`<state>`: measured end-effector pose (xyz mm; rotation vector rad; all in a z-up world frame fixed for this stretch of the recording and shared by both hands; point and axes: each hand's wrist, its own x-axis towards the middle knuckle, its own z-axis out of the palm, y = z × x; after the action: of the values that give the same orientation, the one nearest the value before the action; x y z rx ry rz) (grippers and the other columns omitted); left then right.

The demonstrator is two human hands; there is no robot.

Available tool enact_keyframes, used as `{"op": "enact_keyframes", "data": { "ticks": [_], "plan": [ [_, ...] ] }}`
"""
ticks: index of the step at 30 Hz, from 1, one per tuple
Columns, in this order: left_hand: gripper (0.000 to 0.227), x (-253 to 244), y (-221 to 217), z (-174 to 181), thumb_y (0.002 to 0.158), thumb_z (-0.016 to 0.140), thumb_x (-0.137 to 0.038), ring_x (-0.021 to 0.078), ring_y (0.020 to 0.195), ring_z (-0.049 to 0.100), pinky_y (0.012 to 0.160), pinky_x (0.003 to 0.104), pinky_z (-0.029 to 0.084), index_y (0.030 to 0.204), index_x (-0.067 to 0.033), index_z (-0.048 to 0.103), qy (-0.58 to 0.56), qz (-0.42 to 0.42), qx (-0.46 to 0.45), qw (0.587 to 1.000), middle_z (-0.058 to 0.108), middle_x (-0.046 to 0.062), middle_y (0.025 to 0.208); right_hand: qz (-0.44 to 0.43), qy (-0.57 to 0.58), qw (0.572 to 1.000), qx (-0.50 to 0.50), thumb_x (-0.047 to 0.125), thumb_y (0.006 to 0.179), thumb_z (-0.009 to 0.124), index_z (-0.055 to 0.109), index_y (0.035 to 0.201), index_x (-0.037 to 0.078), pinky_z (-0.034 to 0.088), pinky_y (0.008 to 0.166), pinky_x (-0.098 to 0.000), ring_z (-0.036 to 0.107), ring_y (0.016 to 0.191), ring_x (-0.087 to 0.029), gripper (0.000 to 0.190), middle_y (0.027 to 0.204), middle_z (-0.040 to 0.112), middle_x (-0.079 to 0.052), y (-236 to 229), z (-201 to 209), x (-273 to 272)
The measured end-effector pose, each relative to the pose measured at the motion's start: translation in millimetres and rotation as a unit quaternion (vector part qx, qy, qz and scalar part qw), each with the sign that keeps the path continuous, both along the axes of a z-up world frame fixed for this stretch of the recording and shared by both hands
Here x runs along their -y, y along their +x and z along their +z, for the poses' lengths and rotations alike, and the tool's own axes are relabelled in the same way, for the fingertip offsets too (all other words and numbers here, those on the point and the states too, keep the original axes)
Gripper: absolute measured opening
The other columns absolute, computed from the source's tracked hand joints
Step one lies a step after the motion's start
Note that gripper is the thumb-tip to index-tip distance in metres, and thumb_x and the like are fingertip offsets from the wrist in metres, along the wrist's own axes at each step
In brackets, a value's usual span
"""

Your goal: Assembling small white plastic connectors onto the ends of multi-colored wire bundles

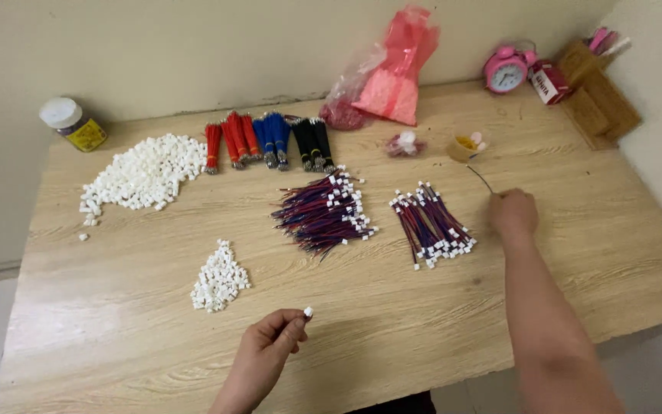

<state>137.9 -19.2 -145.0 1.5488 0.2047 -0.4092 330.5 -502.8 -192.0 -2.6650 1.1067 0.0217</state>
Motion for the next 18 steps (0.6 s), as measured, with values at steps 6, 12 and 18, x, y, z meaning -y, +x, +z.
{"op": "enact_keyframes", "data": {
  "ticks": [6,12,18],
  "plan": [
    [0.019,10.4,4.4,20.9,0.090,0.063,-0.015,0.0136,0.063,0.053,0.062,0.024,0.044,0.095,-0.0028,0.076,0.001,-0.007,-0.032,0.999,0.064,0.005,0.070,0.223,-0.008,0.971,0.082,0.063,0.080,0.061,0.059,0.128,0.006,0.044,0.092,-0.0510,0.058,0.112,-0.040,0.075,0.121,0.062,-0.023,-51.7,55.1,-114.4],
    [0.023,15.4,13.0,50.1,0.089,0.060,-0.022,0.0116,0.069,0.060,0.066,0.024,0.049,0.098,-0.0073,0.075,0.079,-0.012,-0.059,0.995,0.069,0.005,0.076,0.261,-0.092,0.961,-0.017,0.074,0.080,0.044,0.033,0.147,0.016,0.022,0.107,-0.0632,0.035,0.133,-0.040,0.090,0.149,0.036,-0.018,-86.8,66.3,-167.2],
    [0.019,12.9,15.7,52.2,0.090,0.064,-0.015,0.0192,0.070,0.063,0.068,0.034,0.055,0.101,-0.0010,0.072,-0.017,0.026,0.095,0.995,0.070,0.014,0.077,0.377,0.438,0.788,0.212,0.021,0.089,0.067,0.067,0.115,0.011,0.052,0.075,-0.0302,0.063,0.081,-0.014,0.029,0.094,0.069,-0.005,-162.8,128.6,-286.3]
  ]
}}
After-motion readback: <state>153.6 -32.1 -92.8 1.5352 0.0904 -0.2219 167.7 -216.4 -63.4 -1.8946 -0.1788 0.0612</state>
